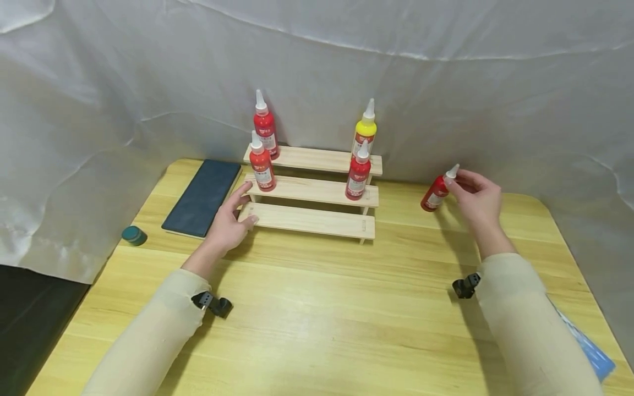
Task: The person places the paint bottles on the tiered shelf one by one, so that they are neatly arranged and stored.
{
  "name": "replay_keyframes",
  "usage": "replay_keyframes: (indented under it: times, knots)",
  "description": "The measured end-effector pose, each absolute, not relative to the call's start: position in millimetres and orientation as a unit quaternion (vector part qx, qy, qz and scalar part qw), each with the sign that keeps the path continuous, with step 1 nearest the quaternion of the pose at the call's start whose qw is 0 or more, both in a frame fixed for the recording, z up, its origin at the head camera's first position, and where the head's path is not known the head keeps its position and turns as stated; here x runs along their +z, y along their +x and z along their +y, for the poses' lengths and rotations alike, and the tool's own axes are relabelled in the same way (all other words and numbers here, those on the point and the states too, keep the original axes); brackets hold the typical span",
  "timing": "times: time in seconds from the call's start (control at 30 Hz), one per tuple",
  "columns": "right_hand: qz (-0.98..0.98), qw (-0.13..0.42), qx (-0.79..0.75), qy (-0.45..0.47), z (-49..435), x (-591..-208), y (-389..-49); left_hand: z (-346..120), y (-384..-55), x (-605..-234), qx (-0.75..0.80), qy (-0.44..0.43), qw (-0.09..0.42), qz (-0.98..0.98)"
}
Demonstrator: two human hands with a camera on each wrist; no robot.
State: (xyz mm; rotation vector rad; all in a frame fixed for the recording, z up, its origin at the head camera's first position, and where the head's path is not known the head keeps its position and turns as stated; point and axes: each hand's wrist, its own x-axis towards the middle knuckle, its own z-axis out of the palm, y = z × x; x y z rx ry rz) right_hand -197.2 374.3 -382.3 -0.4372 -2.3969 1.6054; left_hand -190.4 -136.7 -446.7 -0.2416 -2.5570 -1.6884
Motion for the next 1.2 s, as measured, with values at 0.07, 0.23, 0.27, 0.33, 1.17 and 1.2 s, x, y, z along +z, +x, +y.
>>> replay_keyframes:
  times: [0.07,0.23,0.27,0.33,1.17,1.2]
  knots:
    - [-0.824,0.106,0.536,-0.148,374.0,-383.7,-200.3,-136.5,-190.6,-446.9,-0.55,-0.079,0.035,-0.83]
    - [-0.839,0.087,0.516,-0.146,373.1,-385.2,-205.2,-136.2,-191.4,-447.0,-0.553,-0.084,0.036,-0.828]
    - [-0.84,0.083,0.516,-0.146,373.0,-385.6,-205.9,-136.3,-191.4,-447.1,-0.553,-0.084,0.036,-0.828]
    - [-0.84,0.077,0.517,-0.145,372.8,-386.5,-207.4,-136.5,-191.3,-447.3,-0.552,-0.084,0.035,-0.829]
    - [-0.752,0.069,0.64,-0.143,375.1,-390.7,-205.7,-136.0,-189.9,-446.3,-0.548,-0.078,0.035,-0.832]
    - [-0.745,0.066,0.649,-0.139,375.7,-391.2,-205.5,-135.9,-189.8,-446.2,-0.548,-0.079,0.036,-0.832]
